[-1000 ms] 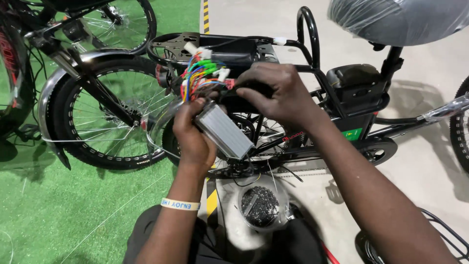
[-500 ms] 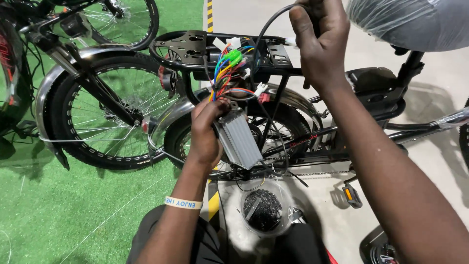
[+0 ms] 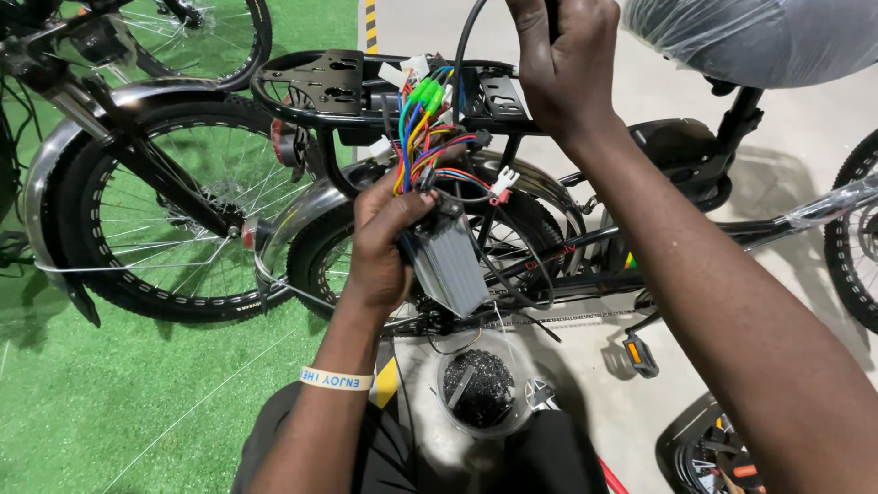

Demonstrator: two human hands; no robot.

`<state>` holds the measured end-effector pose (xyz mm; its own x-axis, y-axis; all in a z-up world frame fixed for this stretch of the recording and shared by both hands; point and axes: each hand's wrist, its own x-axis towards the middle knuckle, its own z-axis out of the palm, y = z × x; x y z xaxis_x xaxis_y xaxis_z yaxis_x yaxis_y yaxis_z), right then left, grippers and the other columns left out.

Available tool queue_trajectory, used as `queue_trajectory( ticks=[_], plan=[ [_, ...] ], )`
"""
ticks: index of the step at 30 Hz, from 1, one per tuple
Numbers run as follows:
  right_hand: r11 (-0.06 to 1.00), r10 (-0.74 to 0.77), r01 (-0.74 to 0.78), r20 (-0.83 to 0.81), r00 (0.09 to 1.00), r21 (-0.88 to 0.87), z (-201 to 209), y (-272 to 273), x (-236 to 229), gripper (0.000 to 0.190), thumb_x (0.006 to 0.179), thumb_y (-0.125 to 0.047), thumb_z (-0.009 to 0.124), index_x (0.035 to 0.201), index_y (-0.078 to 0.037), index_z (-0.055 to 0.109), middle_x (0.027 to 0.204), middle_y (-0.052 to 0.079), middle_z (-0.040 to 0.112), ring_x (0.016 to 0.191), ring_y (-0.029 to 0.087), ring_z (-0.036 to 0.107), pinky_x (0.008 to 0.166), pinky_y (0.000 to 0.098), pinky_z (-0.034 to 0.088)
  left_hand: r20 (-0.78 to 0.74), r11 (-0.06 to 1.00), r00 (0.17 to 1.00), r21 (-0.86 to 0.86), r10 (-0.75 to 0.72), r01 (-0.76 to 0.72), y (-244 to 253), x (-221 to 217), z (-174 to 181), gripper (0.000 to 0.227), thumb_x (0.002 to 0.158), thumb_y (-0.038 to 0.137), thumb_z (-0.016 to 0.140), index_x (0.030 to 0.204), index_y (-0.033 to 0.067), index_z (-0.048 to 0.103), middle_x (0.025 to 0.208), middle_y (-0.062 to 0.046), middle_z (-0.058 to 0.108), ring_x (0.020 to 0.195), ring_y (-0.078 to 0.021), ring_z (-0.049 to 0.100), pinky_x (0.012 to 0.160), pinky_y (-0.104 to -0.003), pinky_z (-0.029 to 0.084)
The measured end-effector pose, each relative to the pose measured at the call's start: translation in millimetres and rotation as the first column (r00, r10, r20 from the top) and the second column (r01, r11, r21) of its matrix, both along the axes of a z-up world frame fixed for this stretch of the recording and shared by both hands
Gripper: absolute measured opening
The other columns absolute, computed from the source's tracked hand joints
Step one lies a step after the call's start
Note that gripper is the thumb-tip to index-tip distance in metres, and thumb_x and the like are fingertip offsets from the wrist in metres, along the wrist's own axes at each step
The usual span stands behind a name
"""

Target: The person organizes and secures the wiring harness of an electric bicycle using zip ties. They connect various colored wires to a controller unit and route them along the frame, then use a zip tie gun to fasten the cables securely to the bicycle frame near the rear wheel.

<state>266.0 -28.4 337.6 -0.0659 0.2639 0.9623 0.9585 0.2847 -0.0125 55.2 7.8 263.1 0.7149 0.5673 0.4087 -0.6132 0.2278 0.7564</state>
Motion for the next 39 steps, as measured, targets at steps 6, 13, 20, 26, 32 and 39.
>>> queue_trajectory(
  ticks=[6, 13, 20, 26, 32, 39],
  plan=[
    [0.994, -0.073, 0.067, 0.08, 0.994, 0.085, 3, 6, 2, 0.022, 0.104, -0.007, 0.052, 0.09, 0.008, 0.059, 0.061, 0.016, 0.046, 0.048, 0.027, 0.033, 0.05, 0.0424, 0.031, -0.059, 0.966, 0.988, -0.226, -0.144, 0.128, 15, 15, -34, 0.016, 0.082, 0.012, 0.054, 0.093, 0.0007, 0.057, 0.089, -0.01, 0.06, 0.079, -0.0186, 0.056, 0.077, -0.038, 0.051],
    [0.932, -0.268, 0.321, 0.273, 0.924, -0.17, -9, 17, 22, 0.028, 0.108, -0.018, 0.053, 0.085, -0.003, 0.061, 0.071, 0.006, 0.057, 0.048, 0.016, 0.041, 0.046, 0.0323, 0.034, 0.036, 0.914, 0.998, -0.403, -0.048, 0.059, 9, 12, -29, 0.023, 0.082, 0.013, 0.057, 0.102, 0.0027, 0.054, 0.083, -0.008, 0.057, 0.073, -0.0254, 0.066, 0.074, -0.037, 0.052],
    [0.746, -0.283, 0.211, -0.014, 0.959, -0.632, -8, -12, 3, 0.022, 0.085, 0.006, 0.059, 0.105, 0.002, 0.068, 0.087, 0.015, 0.061, 0.069, 0.024, 0.061, 0.066, 0.0326, 0.055, 0.131, 0.872, 0.955, -0.455, 0.268, -0.183, 24, 0, -26, 0.008, 0.079, 0.012, 0.059, 0.083, 0.0055, 0.06, 0.086, -0.006, 0.06, 0.077, -0.0227, 0.06, 0.074, -0.04, 0.053],
    [0.619, -0.452, 0.37, 0.071, 0.889, -0.693, -11, -48, -21, 0.033, 0.08, 0.011, 0.057, 0.111, 0.003, 0.064, 0.087, 0.019, 0.065, 0.058, 0.026, 0.062, 0.055, 0.0353, 0.058, 0.193, 0.874, 0.921, -0.426, 0.338, -0.232, 34, -9, -22, 0.01, 0.081, 0.014, 0.055, 0.087, 0.0072, 0.06, 0.085, -0.005, 0.062, 0.075, -0.0204, 0.062, 0.073, -0.036, 0.053],
    [0.851, -0.268, 0.334, 0.212, 0.94, -0.405, -60, -59, -4, 0.045, 0.082, 0.0, 0.065, 0.125, 0.008, 0.055, 0.097, 0.021, 0.059, 0.098, 0.043, 0.059, 0.087, 0.0481, 0.049, -0.035, 0.889, 0.955, -0.359, 0.294, -0.286, -7, 11, -9, 0.012, 0.073, 0.016, 0.061, 0.08, 0.0058, 0.06, 0.071, -0.01, 0.059, 0.061, -0.0263, 0.065, 0.066, -0.047, 0.062],
    [0.958, -0.272, 0.285, -0.261, 0.926, 0.013, -107, -72, -37, 0.036, 0.084, 0.012, 0.065, 0.116, 0.002, 0.051, 0.113, 0.014, 0.042, 0.112, 0.036, 0.047, 0.092, 0.0389, 0.054, -0.142, 0.926, 0.935, -0.151, 0.326, -0.346, -5, 37, -43, 0.012, 0.072, 0.016, 0.06, 0.079, 0.0084, 0.067, 0.075, -0.003, 0.057, 0.071, -0.0137, 0.056, 0.069, -0.033, 0.055]
  ],
)
